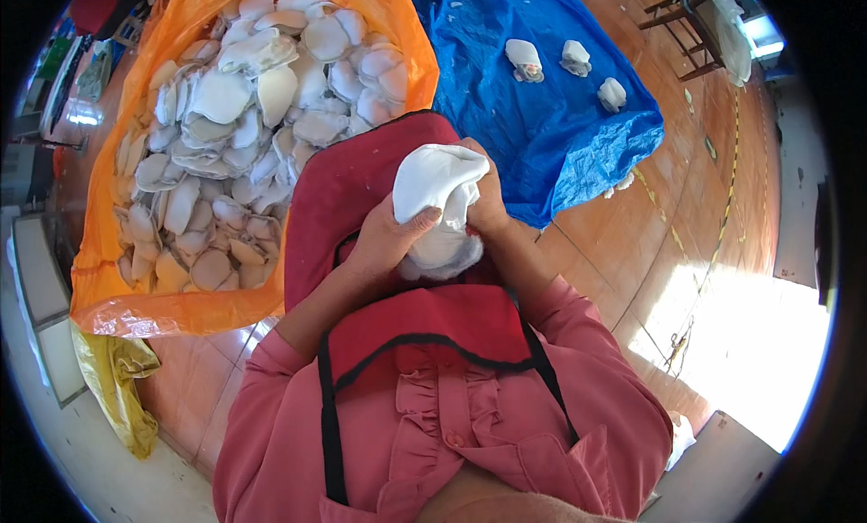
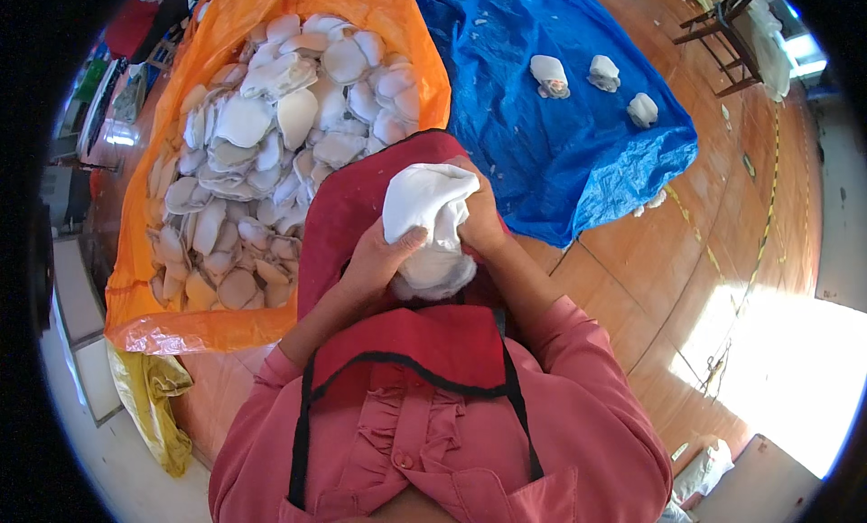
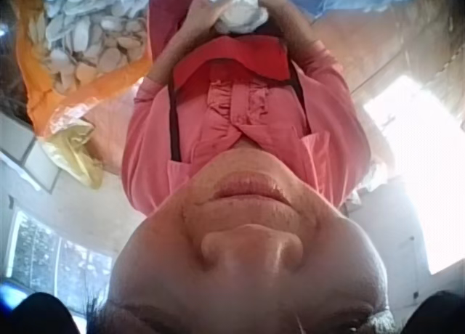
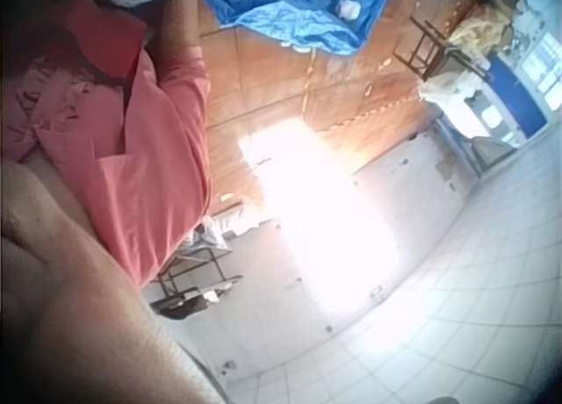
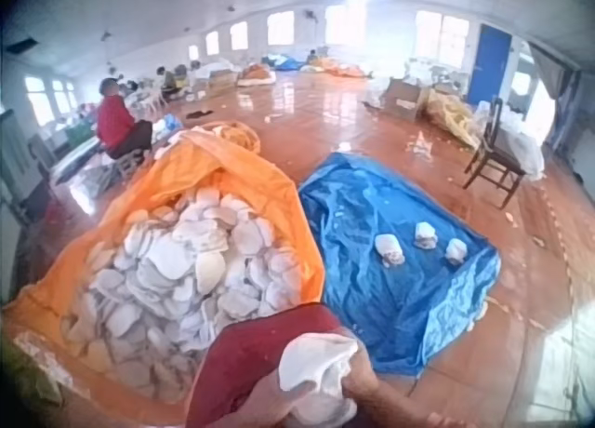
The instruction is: The person repeatedly picks up white fabric pieces from a large orange bag, stuffs them around a small doll-like object, and places the finished items onto a blue tarp. The process is repeated continuously throughout the clip.
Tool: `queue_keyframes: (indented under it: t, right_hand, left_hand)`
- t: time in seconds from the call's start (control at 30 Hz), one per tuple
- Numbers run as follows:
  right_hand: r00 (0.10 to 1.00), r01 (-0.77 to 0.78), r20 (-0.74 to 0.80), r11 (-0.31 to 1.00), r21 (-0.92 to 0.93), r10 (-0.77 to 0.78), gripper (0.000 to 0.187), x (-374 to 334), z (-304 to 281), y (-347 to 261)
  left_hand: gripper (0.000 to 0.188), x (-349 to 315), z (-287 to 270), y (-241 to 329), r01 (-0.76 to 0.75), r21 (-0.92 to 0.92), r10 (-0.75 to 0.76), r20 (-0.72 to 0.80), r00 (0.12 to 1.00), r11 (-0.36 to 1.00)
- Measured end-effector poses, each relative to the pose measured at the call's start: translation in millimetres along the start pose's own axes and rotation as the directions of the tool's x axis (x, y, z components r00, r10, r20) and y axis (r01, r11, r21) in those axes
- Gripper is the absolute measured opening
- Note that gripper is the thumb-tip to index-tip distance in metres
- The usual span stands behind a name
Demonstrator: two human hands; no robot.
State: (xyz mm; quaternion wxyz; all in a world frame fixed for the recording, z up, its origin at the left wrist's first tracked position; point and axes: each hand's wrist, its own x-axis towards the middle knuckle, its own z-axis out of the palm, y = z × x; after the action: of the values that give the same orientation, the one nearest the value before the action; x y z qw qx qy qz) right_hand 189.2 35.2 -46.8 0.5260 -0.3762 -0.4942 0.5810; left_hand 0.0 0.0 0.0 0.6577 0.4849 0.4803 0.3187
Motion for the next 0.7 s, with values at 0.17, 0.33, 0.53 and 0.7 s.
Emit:
queue_keyframes:
  t: [0.17, 0.33, 0.53, 0.7]
  right_hand:
    - [0.955, 0.295, 0.004, 0.944, -0.151, -0.297, 0.044, 8.3, 7.7, -21.2]
    - [0.953, 0.303, 0.123, 0.904, -0.303, -0.278, 0.039, 11.8, 9.7, -19.3]
    - [0.961, 0.264, -0.049, 0.957, -0.121, -0.271, 0.03, -4.6, 11.7, 6.1]
    - [0.951, 0.299, -0.027, 0.941, -0.157, -0.307, 0.034, -3.5, 4.3, 9.0]
  left_hand:
    - [0.031, 1.5, 8.6, 14.8, 0.092, -0.233, -0.117, -0.097, 0.988, 0.968]
    - [0.035, -3.7, -9.9, 23.5, 0.126, 0.042, -0.118, -0.153, 0.981, 0.991]
    - [0.043, -14.0, 8.6, 28.4, 0.13, 0.145, -0.116, -0.102, 0.988, 0.981]
    - [0.044, -10.2, 3.4, 28.1, -0.02, 0.158, 0.033, -0.08, 0.996, 0.987]
